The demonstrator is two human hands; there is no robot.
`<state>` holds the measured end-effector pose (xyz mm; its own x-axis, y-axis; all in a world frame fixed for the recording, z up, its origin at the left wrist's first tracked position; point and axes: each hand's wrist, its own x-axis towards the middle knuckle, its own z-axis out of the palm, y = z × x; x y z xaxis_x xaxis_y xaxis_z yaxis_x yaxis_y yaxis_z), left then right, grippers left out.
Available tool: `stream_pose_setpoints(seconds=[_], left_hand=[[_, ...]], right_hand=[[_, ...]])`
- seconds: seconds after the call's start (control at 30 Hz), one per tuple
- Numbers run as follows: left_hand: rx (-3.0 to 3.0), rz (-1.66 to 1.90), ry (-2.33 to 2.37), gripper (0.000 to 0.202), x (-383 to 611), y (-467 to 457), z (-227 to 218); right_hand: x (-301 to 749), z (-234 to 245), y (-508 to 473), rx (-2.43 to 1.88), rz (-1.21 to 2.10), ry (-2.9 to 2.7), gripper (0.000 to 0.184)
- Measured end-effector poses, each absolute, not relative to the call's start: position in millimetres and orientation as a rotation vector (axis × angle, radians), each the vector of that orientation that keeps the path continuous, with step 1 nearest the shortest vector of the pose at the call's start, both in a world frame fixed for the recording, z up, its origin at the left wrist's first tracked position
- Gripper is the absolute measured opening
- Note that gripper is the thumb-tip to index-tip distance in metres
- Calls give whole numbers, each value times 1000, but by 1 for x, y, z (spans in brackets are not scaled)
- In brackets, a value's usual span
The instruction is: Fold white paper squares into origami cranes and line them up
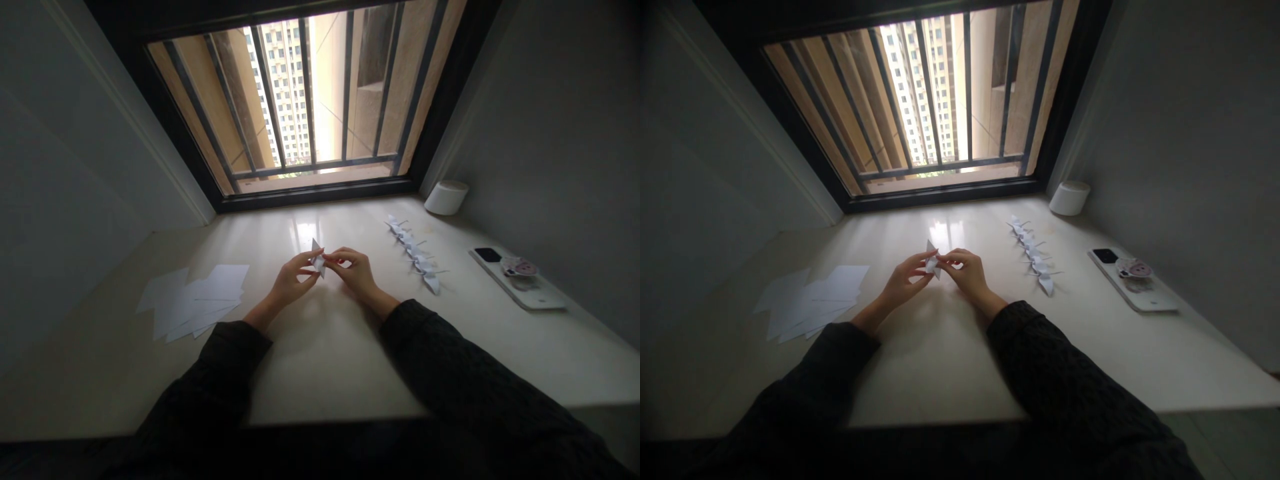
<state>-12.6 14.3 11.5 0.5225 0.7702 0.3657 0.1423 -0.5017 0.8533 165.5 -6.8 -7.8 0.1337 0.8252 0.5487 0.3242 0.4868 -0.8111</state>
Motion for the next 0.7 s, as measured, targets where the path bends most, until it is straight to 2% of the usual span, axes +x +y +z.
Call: stream_pose_setpoints(seconds=[0.13,0.53,0.7], left_hand=[[1969,1021,811,51,-10,10,15],[1908,1084,853,38,-11,11,10],[2067,1268,935,39,-11,11,14]], right_hand=[[164,-11,-7,-1103,491,-1425,17],[162,-8,-9,-1160,534,-1441,19],[162,-7,-10,-1164,549,-1423,21]])
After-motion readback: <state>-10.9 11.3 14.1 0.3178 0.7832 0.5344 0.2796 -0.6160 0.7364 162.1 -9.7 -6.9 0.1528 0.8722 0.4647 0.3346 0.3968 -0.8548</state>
